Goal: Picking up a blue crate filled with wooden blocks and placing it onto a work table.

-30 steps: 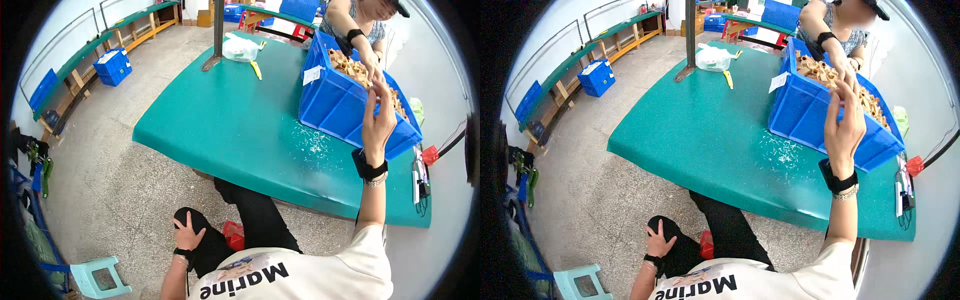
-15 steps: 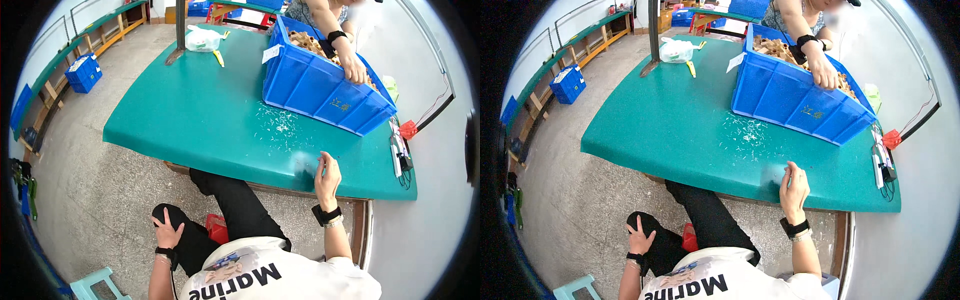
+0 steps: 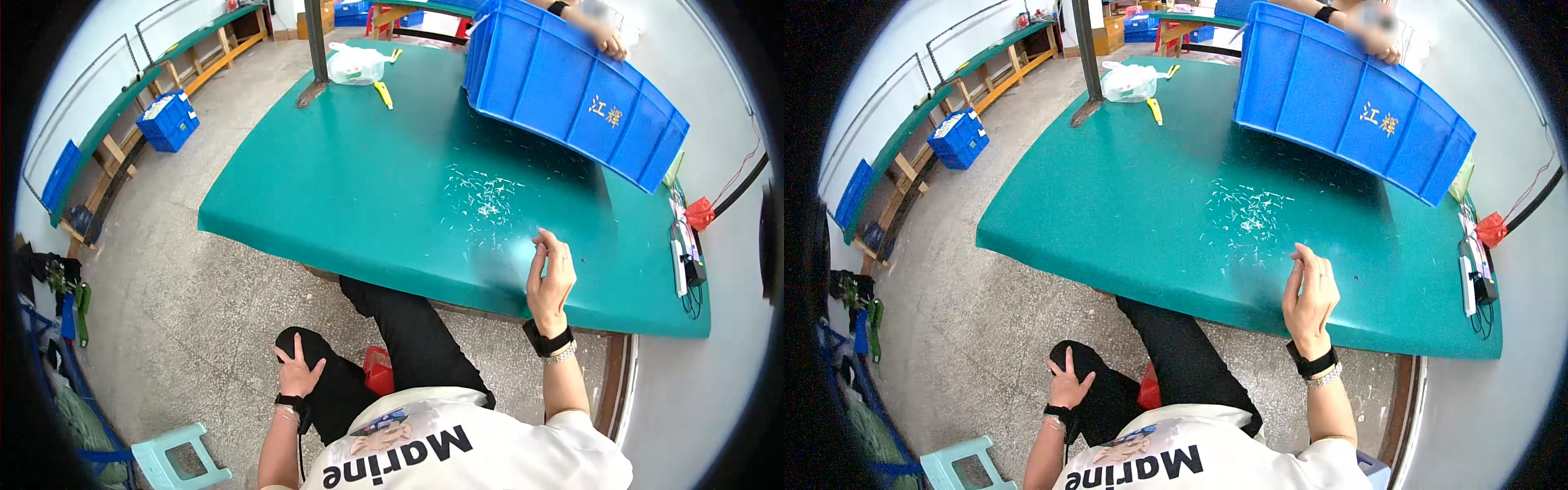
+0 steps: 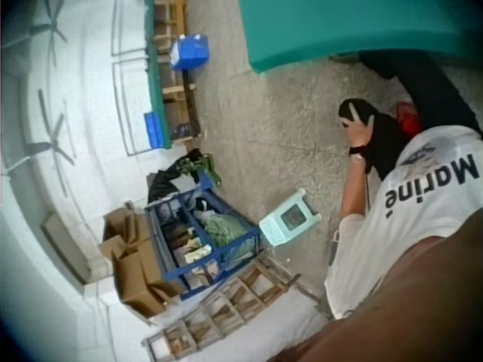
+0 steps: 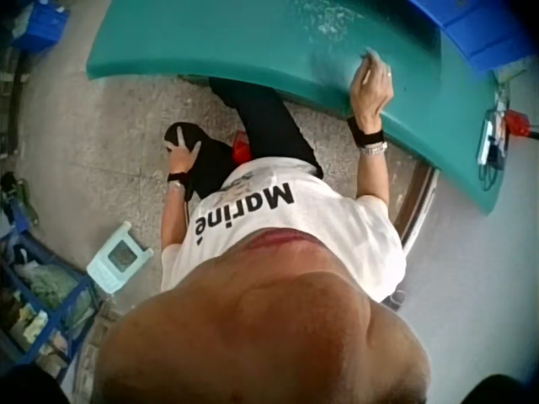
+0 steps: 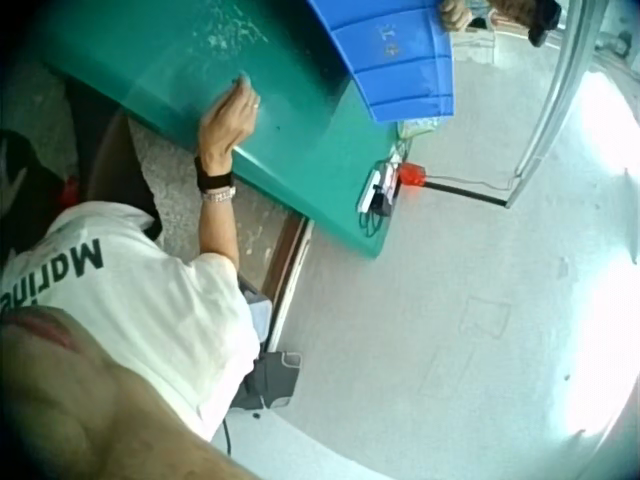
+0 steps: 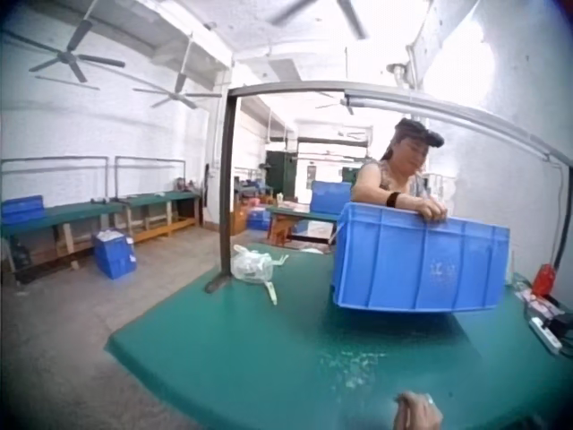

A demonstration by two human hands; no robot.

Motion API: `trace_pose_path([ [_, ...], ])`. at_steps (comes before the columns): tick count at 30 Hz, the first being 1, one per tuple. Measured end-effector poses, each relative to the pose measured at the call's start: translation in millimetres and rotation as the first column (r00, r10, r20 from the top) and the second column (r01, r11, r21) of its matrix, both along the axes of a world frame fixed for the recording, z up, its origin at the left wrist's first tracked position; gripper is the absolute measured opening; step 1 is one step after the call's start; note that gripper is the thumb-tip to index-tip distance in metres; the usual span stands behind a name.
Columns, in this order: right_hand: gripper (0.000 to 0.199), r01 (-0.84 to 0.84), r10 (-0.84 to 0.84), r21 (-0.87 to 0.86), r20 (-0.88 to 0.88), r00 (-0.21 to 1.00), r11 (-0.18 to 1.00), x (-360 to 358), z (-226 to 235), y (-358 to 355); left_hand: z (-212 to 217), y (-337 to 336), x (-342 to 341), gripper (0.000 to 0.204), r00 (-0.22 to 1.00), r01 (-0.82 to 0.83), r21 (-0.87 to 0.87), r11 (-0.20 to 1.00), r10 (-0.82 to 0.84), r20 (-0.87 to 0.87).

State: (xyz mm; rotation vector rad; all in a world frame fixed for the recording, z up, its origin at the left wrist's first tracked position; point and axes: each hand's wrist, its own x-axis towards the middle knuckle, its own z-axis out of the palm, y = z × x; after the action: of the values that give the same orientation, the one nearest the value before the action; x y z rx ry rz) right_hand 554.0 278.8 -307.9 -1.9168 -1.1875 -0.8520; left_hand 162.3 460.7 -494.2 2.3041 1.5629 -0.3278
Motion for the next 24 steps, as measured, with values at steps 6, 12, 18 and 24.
trace_pose_path([
  [6,0.025,0.043,-0.041,0.04,-0.045,0.998,0.998,6.2,7.7,-0.6,5.7,0.3,1.6,0.093,0.999,-0.017,-0.007,1.0,0.017,-0.03],
  [12,0.024,0.034,-0.03,0.055,-0.074,0.997,0.998,11.2,0.7,3.1,-0.7,-5.8,-4.6,0.093,0.999,0.001,-0.019,1.0,-0.002,-0.036],
  [18,0.022,0.006,-0.001,0.049,-0.104,0.995,0.999,14.8,-1.9,17.8,4.8,-2.4,3.5,0.092,1.0,0.001,-0.049,0.999,0.0,0.02],
  [24,0.02,0.029,-0.013,0.064,-0.243,0.97,0.998,20.9,5.8,23.8,7.7,4.8,5.8,0.091,1.0,0.023,0.003,1.0,-0.023,0.019],
])
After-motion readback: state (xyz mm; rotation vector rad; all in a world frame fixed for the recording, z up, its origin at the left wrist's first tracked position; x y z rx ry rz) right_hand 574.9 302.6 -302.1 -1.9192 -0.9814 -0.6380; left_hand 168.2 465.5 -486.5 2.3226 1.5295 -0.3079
